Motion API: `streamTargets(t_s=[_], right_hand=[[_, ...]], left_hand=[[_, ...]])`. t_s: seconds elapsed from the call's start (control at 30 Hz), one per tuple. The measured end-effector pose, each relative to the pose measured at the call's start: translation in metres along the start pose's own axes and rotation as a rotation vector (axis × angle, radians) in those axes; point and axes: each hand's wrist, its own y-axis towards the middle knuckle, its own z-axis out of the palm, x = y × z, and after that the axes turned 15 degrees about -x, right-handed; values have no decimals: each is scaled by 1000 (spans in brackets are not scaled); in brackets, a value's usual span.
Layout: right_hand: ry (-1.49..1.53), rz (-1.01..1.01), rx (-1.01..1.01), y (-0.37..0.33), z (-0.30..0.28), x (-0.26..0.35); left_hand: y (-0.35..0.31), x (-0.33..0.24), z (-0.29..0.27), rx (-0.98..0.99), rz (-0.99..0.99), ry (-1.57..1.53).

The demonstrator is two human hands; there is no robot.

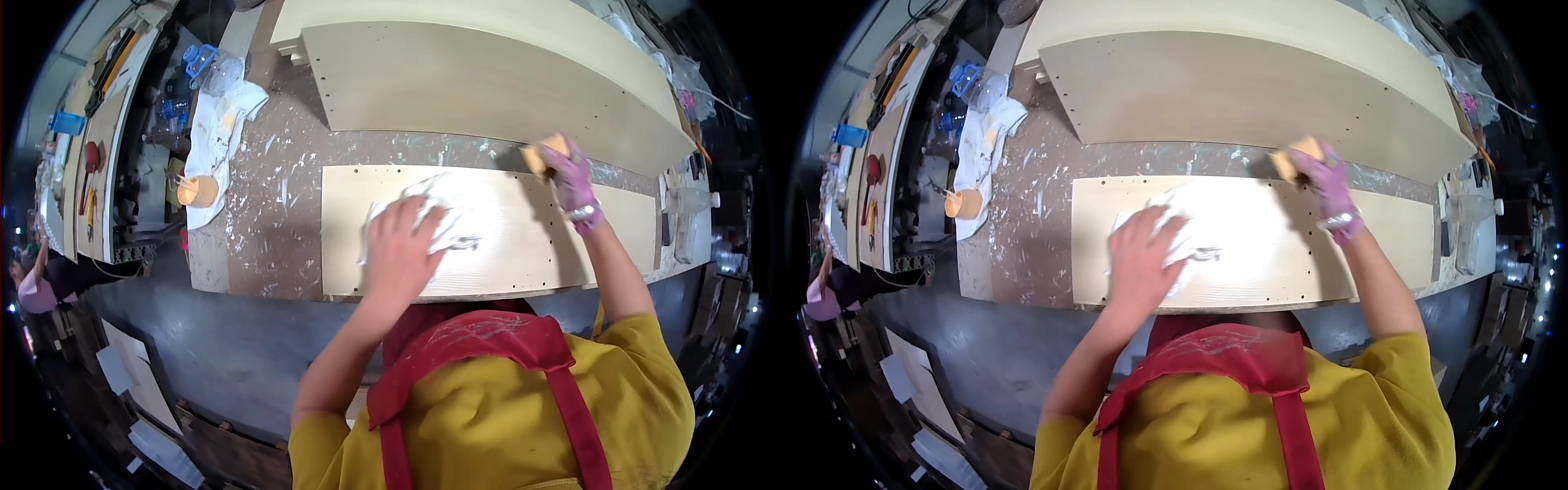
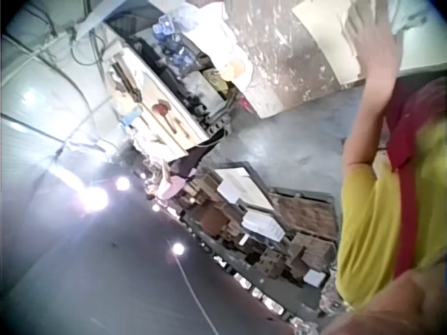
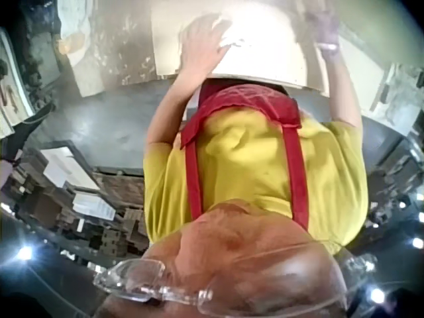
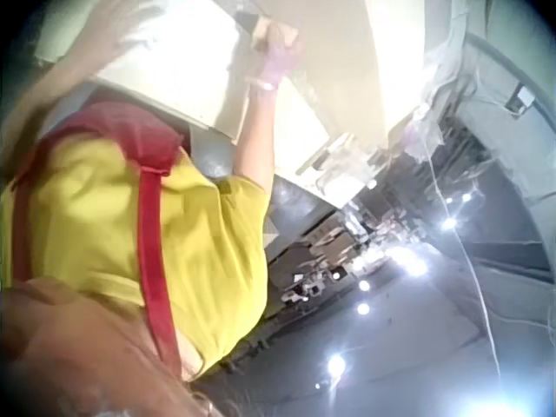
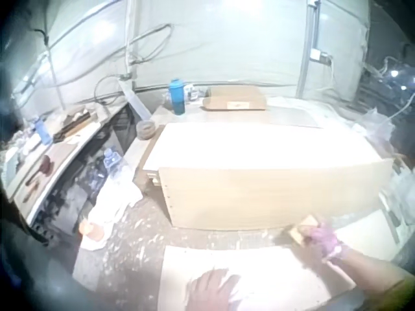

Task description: The person wipes a large curved wooden panel with a white cloth and a small block, moving methodically across the surface. They then pick up a smaller rectangular wooden piece and wipe it thoroughly on all sides before placing it back on the workbench.

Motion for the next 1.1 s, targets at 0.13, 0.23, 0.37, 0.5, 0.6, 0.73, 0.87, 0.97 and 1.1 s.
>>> streamTargets(t_s=[0.13, 0.23, 0.37, 0.5, 0.6, 0.73, 0.87, 0.97, 1.1], right_hand=[[236, 107, -229, -18, -84, -45], [282, 74, -191, -23, -108, -60], [249, 93, -110, -22, -97, -54], [419, 222, -113, -15, -122, -62], [455, 224, -44, -17, -114, -48], [511, 360, 96, -7, -122, -46], [666, 494, 173, 1, -133, -47], [714, 539, 160, 2, -145, -53], [636, 334, 75, -22, -207, -56]], left_hand=[[29, 9, 56, -76, 162, 304], [46, 76, 42, -188, 68, 496], [44, 155, -29, -248, -223, 610], [68, 92, -41, -429, -239, 394], [62, 30, 15, -244, -139, 300], [34, 25, 81, -168, 172, 534], [46, 158, -4, -307, -178, 665], [45, 151, -39, -425, -173, 566], [3, -7, 49, -355, -199, 68]])
